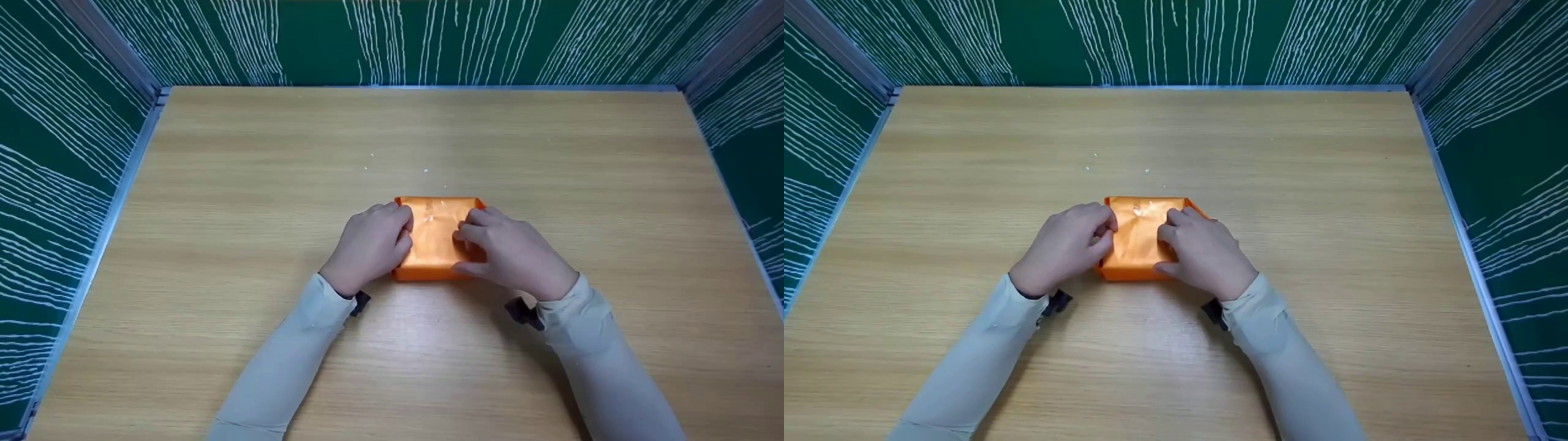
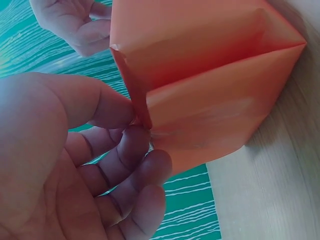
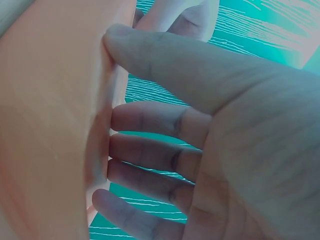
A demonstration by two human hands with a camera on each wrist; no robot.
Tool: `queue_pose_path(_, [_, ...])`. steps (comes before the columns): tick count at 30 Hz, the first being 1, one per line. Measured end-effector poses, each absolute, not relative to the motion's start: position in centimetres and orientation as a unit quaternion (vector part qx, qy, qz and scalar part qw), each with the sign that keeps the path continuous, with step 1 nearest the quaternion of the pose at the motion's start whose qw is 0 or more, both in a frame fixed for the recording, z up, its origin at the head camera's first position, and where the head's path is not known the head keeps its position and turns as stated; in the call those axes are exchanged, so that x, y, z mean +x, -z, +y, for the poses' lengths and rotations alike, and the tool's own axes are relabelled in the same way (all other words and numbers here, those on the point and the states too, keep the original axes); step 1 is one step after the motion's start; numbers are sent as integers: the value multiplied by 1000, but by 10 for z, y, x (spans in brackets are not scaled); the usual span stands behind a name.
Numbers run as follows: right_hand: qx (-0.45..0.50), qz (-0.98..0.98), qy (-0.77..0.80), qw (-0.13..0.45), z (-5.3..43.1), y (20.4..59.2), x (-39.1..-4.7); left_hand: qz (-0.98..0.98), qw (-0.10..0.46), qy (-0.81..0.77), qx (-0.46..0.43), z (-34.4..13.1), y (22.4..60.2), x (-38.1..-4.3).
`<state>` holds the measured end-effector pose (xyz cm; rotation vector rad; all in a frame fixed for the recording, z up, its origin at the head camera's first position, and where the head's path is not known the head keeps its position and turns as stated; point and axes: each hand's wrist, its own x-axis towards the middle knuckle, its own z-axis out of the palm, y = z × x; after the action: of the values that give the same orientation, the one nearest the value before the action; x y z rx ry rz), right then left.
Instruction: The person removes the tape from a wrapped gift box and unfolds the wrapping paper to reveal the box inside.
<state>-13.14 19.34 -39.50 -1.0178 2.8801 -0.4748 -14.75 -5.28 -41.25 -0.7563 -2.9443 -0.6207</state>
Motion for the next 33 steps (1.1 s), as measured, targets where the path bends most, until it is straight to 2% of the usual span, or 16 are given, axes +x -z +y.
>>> queue_pose_path(33, [-327, 933, 148, 22, 193, 397, -130, -948, 20, 195, -251, -56, 409, -147])
